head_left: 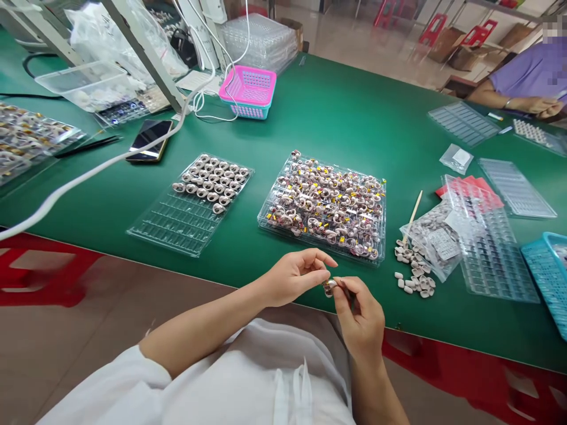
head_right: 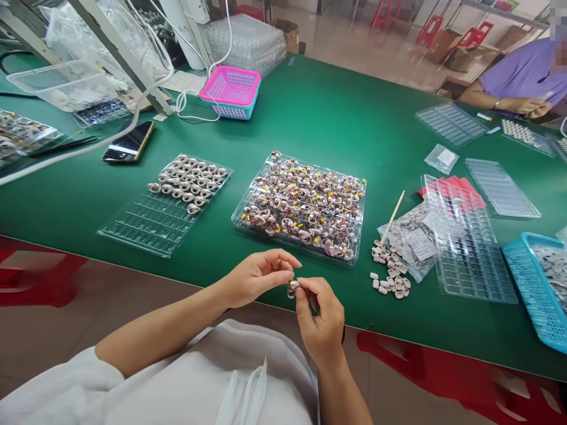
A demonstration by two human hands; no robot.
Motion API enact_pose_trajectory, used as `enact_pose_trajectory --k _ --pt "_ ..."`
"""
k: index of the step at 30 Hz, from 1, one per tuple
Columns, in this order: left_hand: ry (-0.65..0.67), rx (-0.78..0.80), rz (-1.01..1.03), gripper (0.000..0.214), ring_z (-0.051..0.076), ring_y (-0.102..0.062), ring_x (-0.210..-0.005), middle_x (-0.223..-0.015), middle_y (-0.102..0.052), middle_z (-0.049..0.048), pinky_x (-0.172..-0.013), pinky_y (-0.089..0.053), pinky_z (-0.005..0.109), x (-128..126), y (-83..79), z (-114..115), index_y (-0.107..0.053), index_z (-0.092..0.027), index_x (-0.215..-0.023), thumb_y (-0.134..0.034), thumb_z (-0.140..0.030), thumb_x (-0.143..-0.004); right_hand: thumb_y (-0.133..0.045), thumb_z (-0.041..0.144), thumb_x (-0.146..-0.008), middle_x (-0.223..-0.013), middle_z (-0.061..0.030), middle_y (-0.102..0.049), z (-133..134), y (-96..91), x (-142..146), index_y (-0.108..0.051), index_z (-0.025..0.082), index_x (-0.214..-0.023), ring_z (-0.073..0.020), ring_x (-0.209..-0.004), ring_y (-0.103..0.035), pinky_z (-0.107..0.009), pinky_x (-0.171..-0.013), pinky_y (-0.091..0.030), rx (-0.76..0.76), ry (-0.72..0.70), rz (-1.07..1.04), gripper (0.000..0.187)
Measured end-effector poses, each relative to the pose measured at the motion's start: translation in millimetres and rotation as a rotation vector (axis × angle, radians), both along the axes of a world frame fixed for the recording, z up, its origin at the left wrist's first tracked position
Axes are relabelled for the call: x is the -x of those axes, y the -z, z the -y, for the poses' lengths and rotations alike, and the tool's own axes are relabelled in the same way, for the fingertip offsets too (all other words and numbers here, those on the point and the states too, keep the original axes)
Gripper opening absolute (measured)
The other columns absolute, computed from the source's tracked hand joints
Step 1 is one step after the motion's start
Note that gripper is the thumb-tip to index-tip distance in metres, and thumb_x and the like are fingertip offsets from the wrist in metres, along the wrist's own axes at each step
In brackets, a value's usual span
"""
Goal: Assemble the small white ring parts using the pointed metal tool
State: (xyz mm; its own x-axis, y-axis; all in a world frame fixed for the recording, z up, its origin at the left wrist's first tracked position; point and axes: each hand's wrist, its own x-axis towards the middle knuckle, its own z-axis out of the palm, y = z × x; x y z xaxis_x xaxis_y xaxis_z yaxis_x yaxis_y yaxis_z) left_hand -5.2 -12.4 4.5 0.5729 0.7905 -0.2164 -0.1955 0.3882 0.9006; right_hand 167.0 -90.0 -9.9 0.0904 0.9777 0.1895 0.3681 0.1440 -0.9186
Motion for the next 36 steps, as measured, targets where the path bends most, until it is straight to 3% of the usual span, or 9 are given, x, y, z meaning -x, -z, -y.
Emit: enact_pose_trajectory --k 5,9,12,15,19,24,28,31,36 --pt "0.024 0.081 0.107 0.029 0.015 -0.068 -0.076 -0.080 -0.071 0.0047 -0.076 -0.054 0.029 -4.3 3.2 0.2 -0.069 -0.012 -0.095 -0.080 -0.034 -0.079 -0.064 0.034 -0.091 -0.078 -0.0020 -0.068 -1.8 5.8 8.2 -0.070 0.021 -0.093 -0.0141 -0.065 -0.061 -0.025 -0.059 -0.049 0.159 0.199 -0.228 0.015" --pt "0.035 0.107 0.090 0.029 0.013 -0.068 -0.074 -0.079 -0.072 0.0033 -0.076 -0.054 0.027 -1.5 9.4 -0.5 -0.070 -0.011 -0.089 -0.086 -0.028 -0.072 -0.066 0.038 -0.089 -0.073 -0.0010 -0.065 -4.6 10.0 7.8 -0.070 0.019 -0.090 -0.0114 -0.060 -0.055 -0.023 -0.053 -0.044 0.240 0.175 -0.386 0.019" --pt "0.058 0.067 0.053 0.025 0.014 -0.069 -0.075 -0.079 -0.073 0.0037 -0.076 -0.055 0.027 2.4 10.3 -2.2 -0.071 -0.012 -0.088 -0.084 -0.027 -0.074 -0.065 0.038 -0.090 -0.074 -0.0015 -0.064 -3.4 7.8 5.7 -0.070 0.019 -0.091 -0.0114 -0.059 -0.054 -0.023 -0.053 -0.044 0.263 0.131 -0.389 0.020" --pt "0.061 -0.097 -0.091 0.022 0.014 -0.068 -0.072 -0.076 -0.074 0.0042 -0.072 -0.054 0.025 6.3 7.1 -5.2 -0.073 -0.012 -0.089 -0.081 -0.029 -0.077 -0.061 0.033 -0.093 -0.079 -0.0024 -0.067 -0.6 1.3 3.9 -0.069 0.020 -0.092 -0.0140 -0.066 -0.060 -0.025 -0.060 -0.049 0.188 0.095 -0.226 0.015" --pt "0.002 -0.484 -0.324 0.017 0.016 -0.068 -0.071 -0.077 -0.076 0.0071 -0.068 -0.053 0.025 10.0 3.1 -8.2 -0.076 -0.014 -0.090 -0.075 -0.029 -0.081 -0.059 0.020 -0.093 -0.086 -0.0038 -0.069 -1.0 -4.9 2.3 -0.067 0.023 -0.102 -0.0155 -0.071 -0.063 -0.027 -0.062 -0.050 -0.044 0.004 0.040 0.012" --pt "-0.070 -0.929 -0.405 0.016 0.018 -0.068 -0.073 -0.081 -0.077 0.0095 -0.068 -0.054 0.028 9.6 7.9 -7.3 -0.077 -0.017 -0.096 -0.065 -0.024 -0.087 -0.057 0.014 -0.093 -0.087 -0.0033 -0.069 -4.1 -3.5 3.7 -0.064 0.024 -0.106 -0.0156 -0.073 -0.064 -0.027 -0.060 -0.049 -0.125 -0.035 0.113 0.019" --pt "-0.055 -1.053 -0.464 0.022 0.018 -0.066 -0.074 -0.086 -0.077 0.0105 -0.068 -0.053 0.029 6.8 12.1 -5.1 -0.076 -0.019 -0.104 -0.059 -0.020 -0.090 -0.056 0.013 -0.093 -0.090 -0.0042 -0.069 -3.3 -0.5 4.8 -0.063 0.025 -0.106 -0.0161 -0.072 -0.064 -0.028 -0.060 -0.050 -0.123 -0.019 0.144 0.019" --pt "-0.043 -1.092 -0.507 0.027 0.018 -0.064 -0.075 -0.088 -0.076 0.0106 -0.068 -0.053 0.030 4.7 11.6 -3.2 -0.075 -0.020 -0.109 -0.056 -0.018 -0.090 -0.057 0.009 -0.091 -0.090 -0.0042 -0.069 -3.2 3.3 4.8 -0.062 0.025 -0.112 -0.0167 -0.074 -0.064 -0.029 -0.063 -0.051 -0.229 -0.013 0.223 0.027" --pt "-0.065 -1.115 -0.484 0.031 0.019 -0.062 -0.080 -0.090 -0.072 0.0128 -0.072 -0.054 0.031 1.6 5.7 0.3 -0.071 -0.016 -0.118 -0.052 -0.016 -0.093 -0.059 0.008 -0.090 -0.094 -0.0056 -0.070 -1.9 12.1 7.6 -0.062 0.025 -0.115 -0.0180 -0.080 -0.065 -0.031 -0.067 -0.054 -0.310 0.117 0.303 0.030"
